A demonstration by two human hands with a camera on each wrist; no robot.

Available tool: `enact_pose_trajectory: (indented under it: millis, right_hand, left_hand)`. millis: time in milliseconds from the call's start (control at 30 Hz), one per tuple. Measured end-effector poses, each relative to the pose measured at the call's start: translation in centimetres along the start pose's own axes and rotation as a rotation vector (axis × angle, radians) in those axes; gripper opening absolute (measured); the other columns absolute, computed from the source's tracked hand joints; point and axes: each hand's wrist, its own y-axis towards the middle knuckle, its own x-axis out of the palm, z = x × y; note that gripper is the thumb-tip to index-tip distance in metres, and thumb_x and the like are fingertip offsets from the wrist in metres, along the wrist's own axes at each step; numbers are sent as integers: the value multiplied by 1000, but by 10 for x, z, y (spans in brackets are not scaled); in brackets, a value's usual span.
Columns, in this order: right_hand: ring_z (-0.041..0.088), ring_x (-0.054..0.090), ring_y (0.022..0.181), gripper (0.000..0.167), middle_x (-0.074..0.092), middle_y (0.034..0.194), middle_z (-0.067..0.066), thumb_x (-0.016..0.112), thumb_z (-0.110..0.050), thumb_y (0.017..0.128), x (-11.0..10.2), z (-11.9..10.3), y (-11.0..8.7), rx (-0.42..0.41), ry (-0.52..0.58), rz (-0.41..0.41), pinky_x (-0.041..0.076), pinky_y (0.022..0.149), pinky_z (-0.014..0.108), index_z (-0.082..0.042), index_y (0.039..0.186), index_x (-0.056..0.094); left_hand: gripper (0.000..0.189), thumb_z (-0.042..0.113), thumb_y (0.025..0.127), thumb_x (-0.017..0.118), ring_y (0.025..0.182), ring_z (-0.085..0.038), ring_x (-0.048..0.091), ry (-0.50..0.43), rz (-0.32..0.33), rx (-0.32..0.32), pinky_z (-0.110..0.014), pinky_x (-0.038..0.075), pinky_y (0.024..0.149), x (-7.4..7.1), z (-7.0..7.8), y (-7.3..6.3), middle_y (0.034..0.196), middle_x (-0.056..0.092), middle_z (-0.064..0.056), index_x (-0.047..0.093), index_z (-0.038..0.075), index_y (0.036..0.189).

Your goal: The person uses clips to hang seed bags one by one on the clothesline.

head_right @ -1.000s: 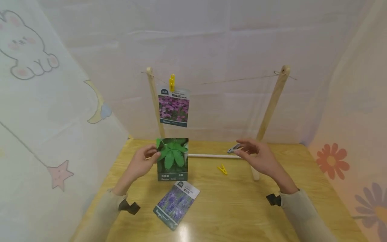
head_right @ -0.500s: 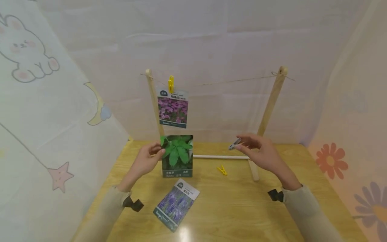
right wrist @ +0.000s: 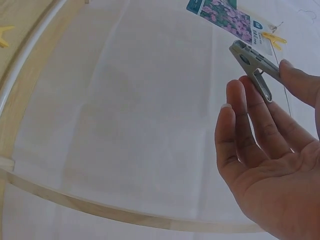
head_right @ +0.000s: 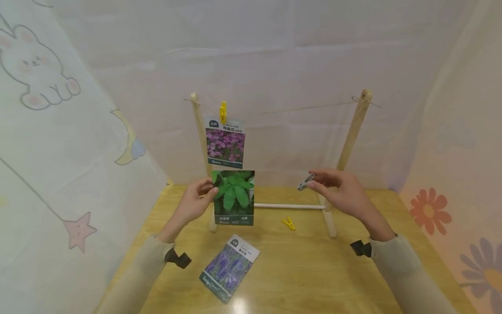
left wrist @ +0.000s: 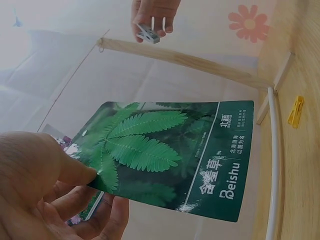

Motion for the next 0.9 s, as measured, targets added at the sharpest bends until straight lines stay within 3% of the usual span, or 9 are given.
enact_pose_trajectory:
  millis: [300,467,733,900]
  right_hand:
    - [-3,70,93,38,78,112,7,74,-12,102,-1,-7,4,-16,12,40,57,74,19,-13,140,70]
    - [-4,70,95,38,77,112,-4,73,-14,103,-4,-10,4,5,29,56,56,76,16,-13,141,70]
    - [-4,70,93,37,77,111,-6,74,-16,103,-6,-15,7,31,3,88,54,73,16,-15,140,70]
    - [-6,69,90,36,76,108,-11,73,-11,103,-8,-18,10,-20,-3,107,52,68,17,-12,139,70]
  left_hand:
    - [33,11,108,63,118,-44,72,-2,16,8,-57,60,93,2,3,12,128,73,-26,63,-3,138]
    - [37,12,108,64,122,-41,70,15,34,21,-58,59,97,6,10,15,134,70,-27,62,-4,141]
    - [36,9,107,65,121,-39,71,-13,43,52,-55,61,96,12,13,20,135,69,-26,63,-4,140]
    - [33,9,107,65,121,-38,72,-24,44,71,-56,61,95,18,15,25,135,70,-25,65,-2,138]
